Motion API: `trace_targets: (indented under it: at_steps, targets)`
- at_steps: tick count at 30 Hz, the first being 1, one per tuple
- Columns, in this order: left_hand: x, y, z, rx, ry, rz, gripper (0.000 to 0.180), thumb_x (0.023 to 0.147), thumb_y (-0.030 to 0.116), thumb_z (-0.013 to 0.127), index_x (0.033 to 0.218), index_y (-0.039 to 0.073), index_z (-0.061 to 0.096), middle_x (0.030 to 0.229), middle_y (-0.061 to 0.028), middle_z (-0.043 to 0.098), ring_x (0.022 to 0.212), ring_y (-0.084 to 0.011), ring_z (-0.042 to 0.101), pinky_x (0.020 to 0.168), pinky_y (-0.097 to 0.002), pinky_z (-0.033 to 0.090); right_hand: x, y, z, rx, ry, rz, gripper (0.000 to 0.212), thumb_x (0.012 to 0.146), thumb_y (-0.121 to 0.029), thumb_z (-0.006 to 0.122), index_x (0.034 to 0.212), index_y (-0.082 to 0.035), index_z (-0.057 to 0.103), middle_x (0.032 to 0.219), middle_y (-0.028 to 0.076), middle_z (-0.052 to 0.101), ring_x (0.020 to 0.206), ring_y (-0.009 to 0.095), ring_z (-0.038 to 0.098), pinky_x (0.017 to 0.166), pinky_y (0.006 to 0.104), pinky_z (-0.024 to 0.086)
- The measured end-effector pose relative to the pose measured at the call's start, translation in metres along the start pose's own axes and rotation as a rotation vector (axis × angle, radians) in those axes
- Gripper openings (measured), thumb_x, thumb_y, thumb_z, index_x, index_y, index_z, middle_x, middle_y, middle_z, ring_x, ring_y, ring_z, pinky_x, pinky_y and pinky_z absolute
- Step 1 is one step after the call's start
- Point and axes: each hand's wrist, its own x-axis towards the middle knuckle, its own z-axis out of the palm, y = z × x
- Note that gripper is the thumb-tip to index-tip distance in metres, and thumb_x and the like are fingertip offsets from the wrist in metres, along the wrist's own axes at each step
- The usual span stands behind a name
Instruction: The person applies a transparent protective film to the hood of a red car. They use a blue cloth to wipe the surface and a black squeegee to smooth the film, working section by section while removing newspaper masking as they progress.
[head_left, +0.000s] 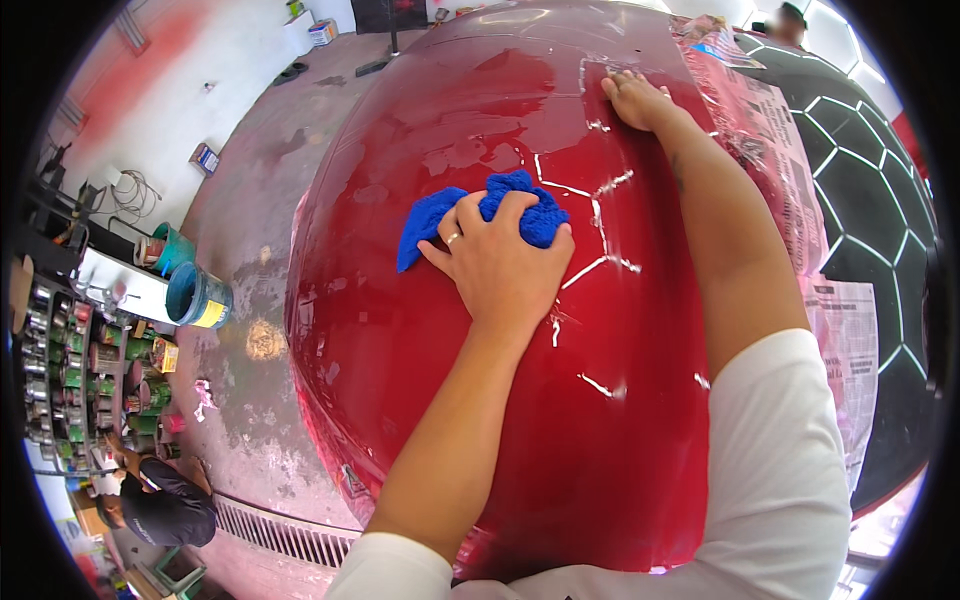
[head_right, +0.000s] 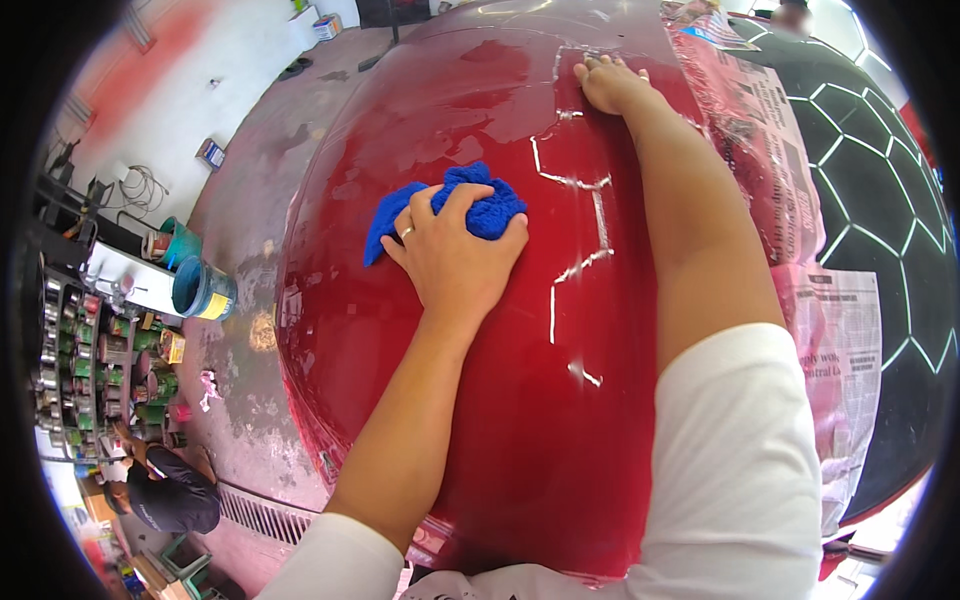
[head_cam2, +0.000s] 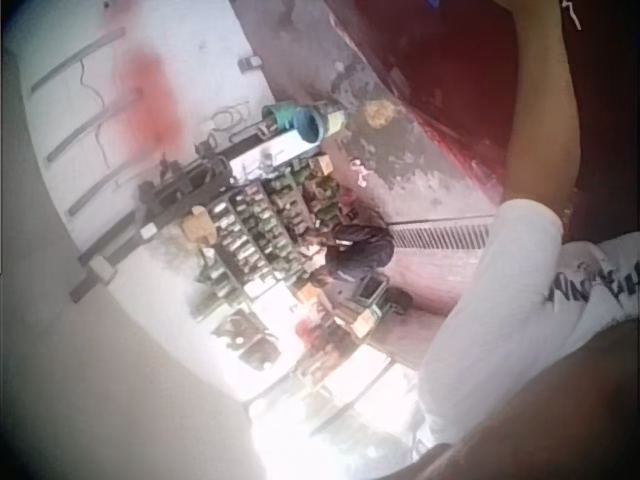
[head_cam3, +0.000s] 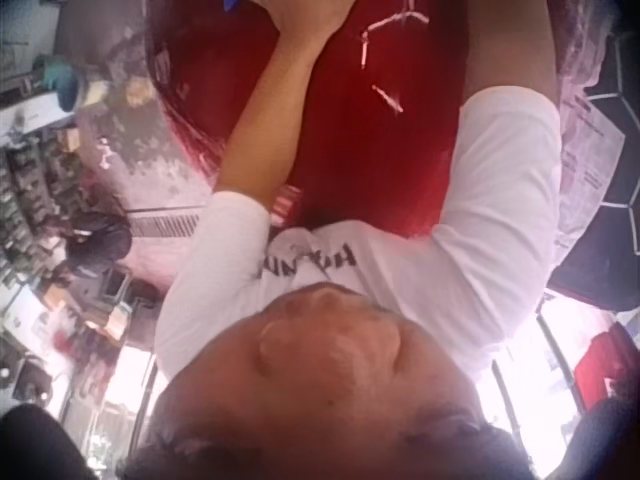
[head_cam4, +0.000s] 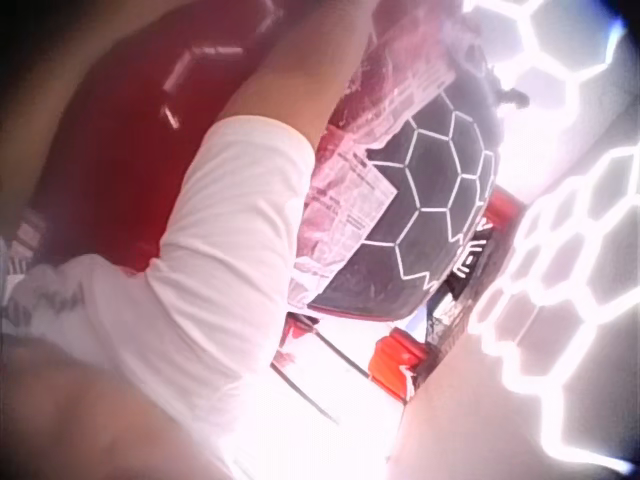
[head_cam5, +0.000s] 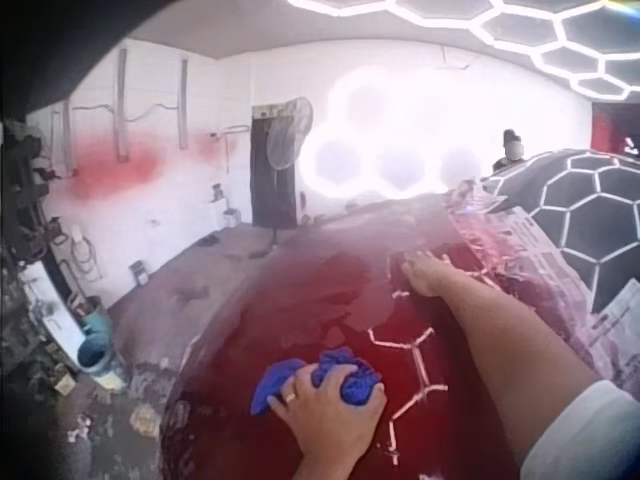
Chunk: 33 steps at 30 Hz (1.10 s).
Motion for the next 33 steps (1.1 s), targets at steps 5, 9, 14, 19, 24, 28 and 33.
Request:
trace_targets:
  at_steps: [5,9,14,19,24,28,33]
  targets:
    - [0.002,-0.01,-0.004,0.022,-0.058,-0.057,0.048,0.081,0.048,0.091,0.123,0.026,0.083,0.148,-0.015,0.064,0.143,-0.0454,0.054,0.124,-0.0725,0.028,-0.194,-0.028,-0.004,0.021,0.006,-0.157,0.064,0.12,-0.047,0.033,0.173,-0.011,0.039,0.182,0.018,0.035,0.169,0.041,0.029,0.135,0.0699,0.022]
    - [0.005,-0.007,-0.009,0.03,-0.085,-0.071,0.048,0.084,0.049,0.089,0.126,0.028,0.081,0.15,-0.0162,0.061,0.15,-0.0456,0.048,0.125,-0.0845,0.02,-0.405,-0.041,-0.04,-0.016,-0.095,-0.236,0.062,0.12,-0.041,0.041,0.174,-0.011,0.038,0.182,0.019,0.033,0.17,0.039,0.027,0.136,0.0665,0.021]
    - [0.004,-0.004,-0.012,0.048,-0.126,-0.063,0.051,0.087,0.052,0.088,0.132,0.03,0.079,0.154,-0.0138,0.06,0.152,-0.0463,0.046,0.125,-0.0838,0.021,-0.631,-0.045,-0.087,0.02,-0.25,-0.134,0.065,0.114,-0.037,0.055,0.172,-0.012,0.043,0.18,0.019,0.037,0.169,0.039,0.03,0.135,0.0676,0.017]
    - [0.003,-0.003,-0.01,0.03,-0.124,-0.063,0.05,0.087,0.053,0.088,0.13,0.03,0.079,0.154,-0.012,0.06,0.151,-0.0462,0.047,0.125,-0.0823,0.023,-0.694,-0.031,-0.107,0.007,-0.364,-0.103,0.065,0.113,-0.039,0.055,0.171,-0.012,0.046,0.181,0.02,0.036,0.17,0.04,0.027,0.136,0.0674,0.013]
    - [0.002,-0.002,-0.011,0.024,-0.118,-0.074,0.048,0.086,0.048,0.09,0.128,0.029,0.08,0.151,-0.0114,0.06,0.151,-0.045,0.047,0.125,-0.0818,0.023,-0.541,-0.03,-0.078,-0.005,-0.191,-0.106,0.065,0.117,-0.041,0.046,0.174,-0.011,0.039,0.182,0.02,0.034,0.17,0.04,0.027,0.136,0.0679,0.013]
    - [0.006,-0.003,-0.011,0.026,-0.125,-0.079,0.047,0.085,0.047,0.091,0.127,0.028,0.081,0.15,-0.0123,0.061,0.148,-0.044,0.05,0.126,-0.0771,0.024,-0.342,-0.012,-0.034,-0.058,-0.056,-0.132,0.061,0.121,-0.045,0.036,0.174,-0.013,0.039,0.184,0.016,0.031,0.172,0.035,0.025,0.136,0.0682,0.018]
    - [0.002,-0.01,-0.001,0.011,-0.06,-0.039,0.046,0.082,0.044,0.092,0.123,0.025,0.083,0.147,-0.0138,0.063,0.145,-0.0423,0.052,0.124,-0.074,0.028,-0.118,0.016,-0.005,0.02,-0.071,-0.074,0.067,0.119,-0.053,0.031,0.174,-0.015,0.037,0.185,0.015,0.03,0.172,0.039,0.025,0.132,0.0783,0.016]
